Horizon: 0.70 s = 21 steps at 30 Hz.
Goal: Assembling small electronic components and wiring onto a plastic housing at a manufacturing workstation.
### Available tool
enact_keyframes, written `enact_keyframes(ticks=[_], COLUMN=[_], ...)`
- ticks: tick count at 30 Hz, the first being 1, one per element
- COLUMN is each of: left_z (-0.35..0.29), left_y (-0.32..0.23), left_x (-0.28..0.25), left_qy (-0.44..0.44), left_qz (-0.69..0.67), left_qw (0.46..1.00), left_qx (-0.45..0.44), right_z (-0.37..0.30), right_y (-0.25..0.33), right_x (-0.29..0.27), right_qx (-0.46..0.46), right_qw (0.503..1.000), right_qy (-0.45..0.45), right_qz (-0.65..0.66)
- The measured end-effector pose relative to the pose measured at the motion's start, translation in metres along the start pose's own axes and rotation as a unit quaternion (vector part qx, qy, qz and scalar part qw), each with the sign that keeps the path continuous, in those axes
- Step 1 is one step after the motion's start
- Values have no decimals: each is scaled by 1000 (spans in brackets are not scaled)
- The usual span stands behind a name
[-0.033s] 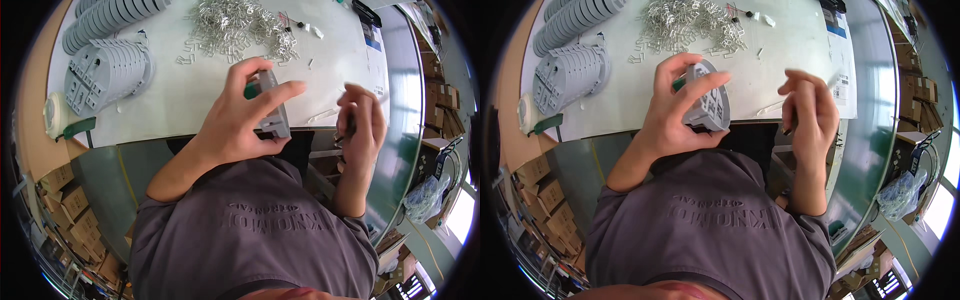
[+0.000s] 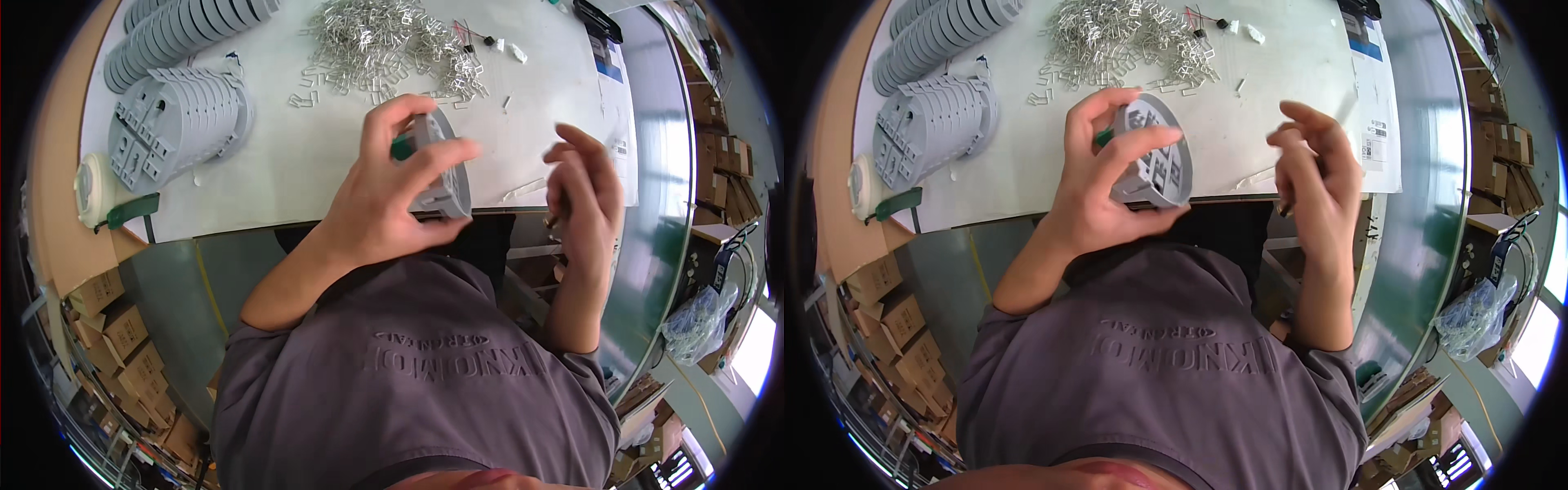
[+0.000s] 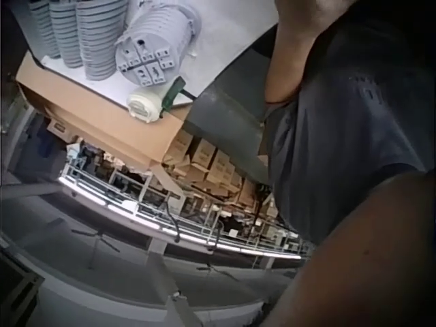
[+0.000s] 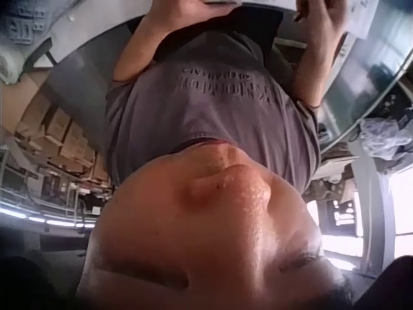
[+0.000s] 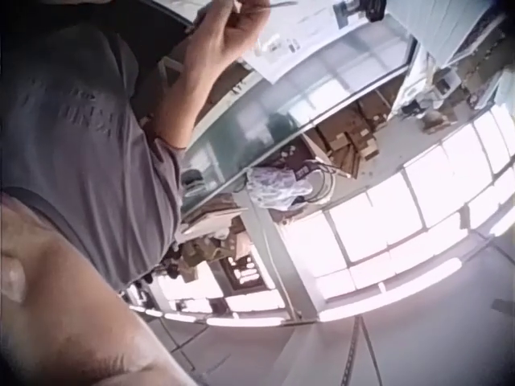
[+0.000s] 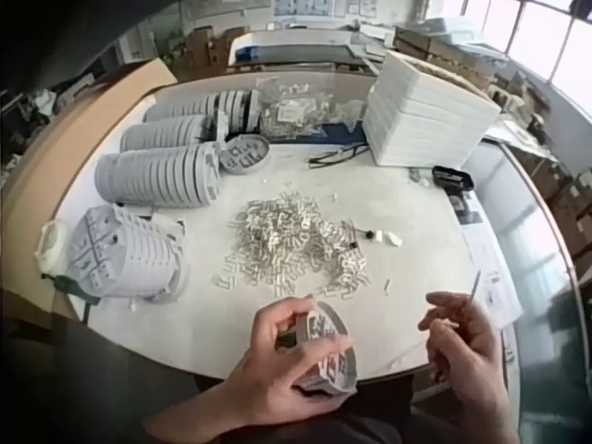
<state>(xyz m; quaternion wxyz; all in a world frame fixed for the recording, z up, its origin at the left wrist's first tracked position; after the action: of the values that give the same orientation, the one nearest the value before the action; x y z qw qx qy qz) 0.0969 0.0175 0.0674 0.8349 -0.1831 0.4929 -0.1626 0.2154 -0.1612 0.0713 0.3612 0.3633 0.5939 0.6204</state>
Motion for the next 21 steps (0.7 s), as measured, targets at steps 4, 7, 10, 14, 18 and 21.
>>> enact_keyframes(ticks=[4, 7, 10, 14, 18, 21], left_z=[-15, -25, -20, -8, -2, -4], left_y=[16, 21, 32, 37, 30, 31], left_x=[-6, 1, -3, 3, 14, 15], left_qy=[-46, 34, 32, 26, 24, 19], left_qz=[-57, -92, -113, -123, -68, -74], left_qw=[997, 995, 991, 986, 993, 993], left_qx=[12, -1, -63, -113, -89, -86], right_z=[14, 17, 17, 7, -2, -1], right_y=[-15, -8, 6, 15, 9, 9], right_x=[-10, 3, 26, 55, 74, 76], right_qx=[78, 23, -16, -67, -101, -119], right_qw=[997, 989, 964, 908, 845, 842], right_qy=[2, 102, 197, 293, 321, 310], right_qz=[-20, -108, -178, -292, -416, -426])
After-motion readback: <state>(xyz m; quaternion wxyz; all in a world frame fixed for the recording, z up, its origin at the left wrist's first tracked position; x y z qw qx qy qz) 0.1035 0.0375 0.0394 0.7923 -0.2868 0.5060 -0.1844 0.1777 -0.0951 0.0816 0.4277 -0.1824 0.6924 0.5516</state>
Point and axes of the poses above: each hand's wrist, its own z-axis towards the middle knuckle, its own x-axis out of the palm, y = z × x, the point moved 10 cm from there along z, towards the middle knuckle, and after that the axes turned 13 degrees about z, right-handed, at the moved point
